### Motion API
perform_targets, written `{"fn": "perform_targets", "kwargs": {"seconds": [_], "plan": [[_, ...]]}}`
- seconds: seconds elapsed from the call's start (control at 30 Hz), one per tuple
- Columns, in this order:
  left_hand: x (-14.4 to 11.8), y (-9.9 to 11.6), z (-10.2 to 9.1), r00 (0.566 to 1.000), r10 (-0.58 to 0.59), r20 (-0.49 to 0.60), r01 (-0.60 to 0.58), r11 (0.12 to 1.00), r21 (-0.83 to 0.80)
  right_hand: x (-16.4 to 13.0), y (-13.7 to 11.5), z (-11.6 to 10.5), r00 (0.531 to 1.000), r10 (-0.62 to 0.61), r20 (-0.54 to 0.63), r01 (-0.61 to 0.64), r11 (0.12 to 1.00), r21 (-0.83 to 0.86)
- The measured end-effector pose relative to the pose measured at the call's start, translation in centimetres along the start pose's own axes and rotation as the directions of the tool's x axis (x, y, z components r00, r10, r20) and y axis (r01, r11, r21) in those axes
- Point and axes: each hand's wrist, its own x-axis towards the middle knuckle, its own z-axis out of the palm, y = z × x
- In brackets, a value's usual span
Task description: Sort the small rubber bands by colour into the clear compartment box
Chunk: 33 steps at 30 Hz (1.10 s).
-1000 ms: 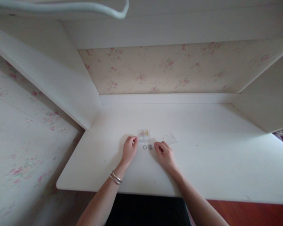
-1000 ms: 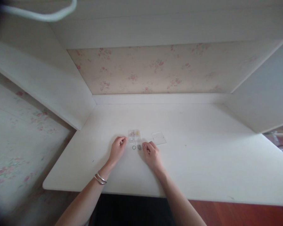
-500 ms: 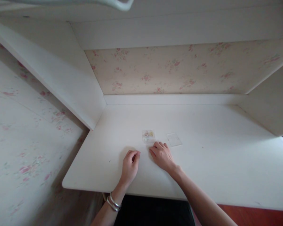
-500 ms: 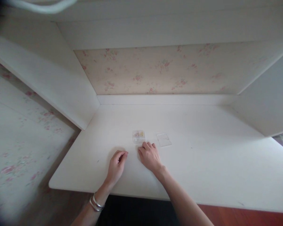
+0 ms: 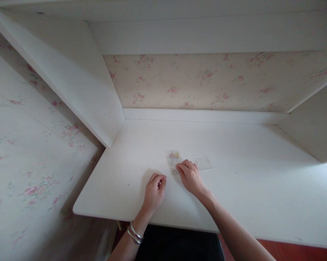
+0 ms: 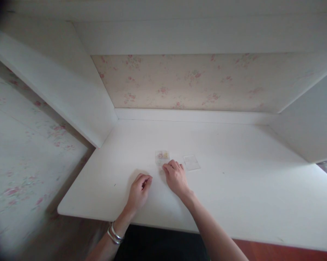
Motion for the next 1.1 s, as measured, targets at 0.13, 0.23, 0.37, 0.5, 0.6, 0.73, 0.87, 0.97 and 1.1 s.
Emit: {"fn": "perform_targets", "kwargs": {"seconds": [0.13, 0.23, 0.37, 0.5, 0.6, 0.73, 0.87, 0.97, 1.1], "plan": [[0.0, 0.0, 0.1, 1.000, 0.006, 0.025, -0.007, 1.000, 0.027, 1.8, 0.1, -0.1, 0.999, -0.004, -0.036, 0.003, 1.000, -0.007], [0.0, 0.1, 0.1, 1.000, 0.013, 0.027, -0.014, 0.999, 0.042, 2.8, 0.0, 0.2, 1.000, -0.019, -0.010, 0.019, 1.000, -0.011], [-0.1, 0.2, 0.0, 0.999, 0.019, 0.032, -0.021, 0.997, 0.071, 3.0, 0.3, 0.4, 0.999, 0.006, -0.039, -0.004, 0.999, 0.053], [0.0, 0.4, 0.1, 0.998, 0.020, 0.059, -0.026, 0.993, 0.113, 1.7, 1.8, 0.2, 0.982, 0.138, -0.127, -0.105, 0.966, 0.236], [0.5, 0.8, 0.5, 0.997, 0.011, 0.073, -0.023, 0.985, 0.171, 0.0, 3.1, 0.2, 0.964, 0.240, -0.114, -0.187, 0.919, 0.347], [1.4, 1.5, 1.3, 0.994, 0.027, 0.110, -0.055, 0.964, 0.260, -2.4, 3.8, 0.5, 0.944, 0.319, -0.085, -0.263, 0.883, 0.389], [2.3, 2.1, 2.1, 0.983, 0.022, 0.181, -0.091, 0.920, 0.382, -3.7, 3.3, 0.5, 0.954, 0.290, -0.076, -0.240, 0.892, 0.383], [2.8, 2.4, 2.4, 0.973, -0.009, 0.229, -0.107, 0.865, 0.490, -3.8, 3.0, 0.4, 0.972, 0.229, -0.056, -0.196, 0.916, 0.349], [2.9, 2.5, 2.6, 0.963, -0.013, 0.268, -0.144, 0.819, 0.556, -3.7, 3.1, 0.4, 0.992, 0.120, -0.035, -0.108, 0.963, 0.245]]}}
